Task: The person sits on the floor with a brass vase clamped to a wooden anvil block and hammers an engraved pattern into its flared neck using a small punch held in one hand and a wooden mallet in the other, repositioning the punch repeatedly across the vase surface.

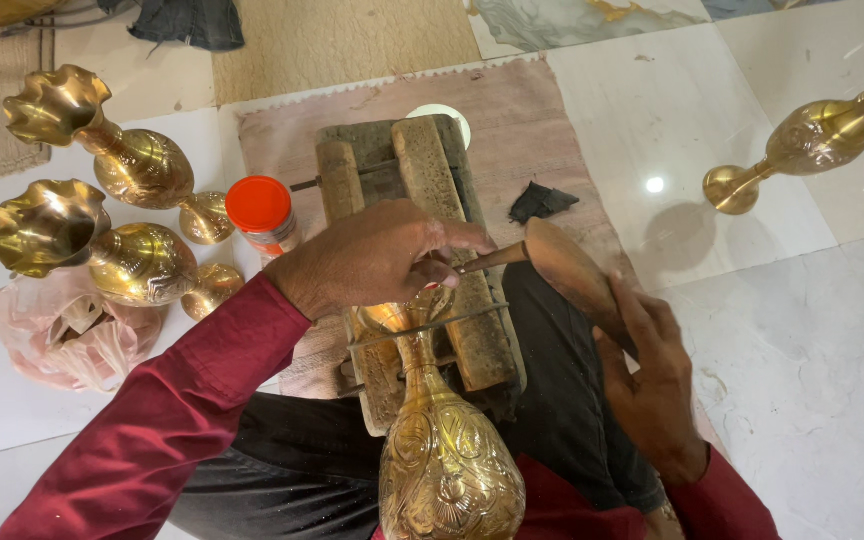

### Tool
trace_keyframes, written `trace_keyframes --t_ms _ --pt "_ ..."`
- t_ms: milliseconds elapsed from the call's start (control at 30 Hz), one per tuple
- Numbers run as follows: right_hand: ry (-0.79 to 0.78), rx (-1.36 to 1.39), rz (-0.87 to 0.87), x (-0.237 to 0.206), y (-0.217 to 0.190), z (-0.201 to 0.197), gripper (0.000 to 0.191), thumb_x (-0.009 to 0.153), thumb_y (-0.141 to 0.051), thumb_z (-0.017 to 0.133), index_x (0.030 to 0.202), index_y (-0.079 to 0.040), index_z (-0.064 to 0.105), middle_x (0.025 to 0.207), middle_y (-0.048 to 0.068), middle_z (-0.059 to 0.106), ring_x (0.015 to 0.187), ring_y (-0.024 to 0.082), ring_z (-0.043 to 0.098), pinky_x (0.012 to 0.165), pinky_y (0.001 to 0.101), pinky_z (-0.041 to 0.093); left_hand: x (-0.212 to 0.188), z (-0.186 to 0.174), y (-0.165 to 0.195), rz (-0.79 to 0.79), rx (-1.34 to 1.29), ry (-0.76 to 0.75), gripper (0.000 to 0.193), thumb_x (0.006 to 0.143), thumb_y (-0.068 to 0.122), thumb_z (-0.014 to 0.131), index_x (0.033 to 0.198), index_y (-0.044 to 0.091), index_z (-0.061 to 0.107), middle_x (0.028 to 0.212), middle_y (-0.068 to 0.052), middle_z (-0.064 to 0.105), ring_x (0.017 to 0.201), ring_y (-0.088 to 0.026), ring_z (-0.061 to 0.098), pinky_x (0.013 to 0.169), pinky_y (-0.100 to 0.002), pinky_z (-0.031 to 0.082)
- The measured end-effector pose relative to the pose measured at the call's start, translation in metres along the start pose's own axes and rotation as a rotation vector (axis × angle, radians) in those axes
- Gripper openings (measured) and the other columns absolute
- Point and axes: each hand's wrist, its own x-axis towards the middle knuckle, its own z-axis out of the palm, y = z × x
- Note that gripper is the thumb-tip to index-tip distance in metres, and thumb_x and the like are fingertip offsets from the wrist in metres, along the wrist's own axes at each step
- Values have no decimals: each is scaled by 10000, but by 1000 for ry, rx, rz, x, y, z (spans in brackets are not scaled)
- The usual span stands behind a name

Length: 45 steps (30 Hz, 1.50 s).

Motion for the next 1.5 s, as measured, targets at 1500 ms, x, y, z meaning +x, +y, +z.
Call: trace_keyframes --t_ms 1500 --pt "-159 -301 -331 61 -51 -28 634 918 22 670 1518 -103 506 1241 188 627 1117 308 676 867 398 584 -62 24 -11 71 -252 371 473 925 -38 666 1372 102 603 1326 -76 722 1063 -155 782 922 -291 611"
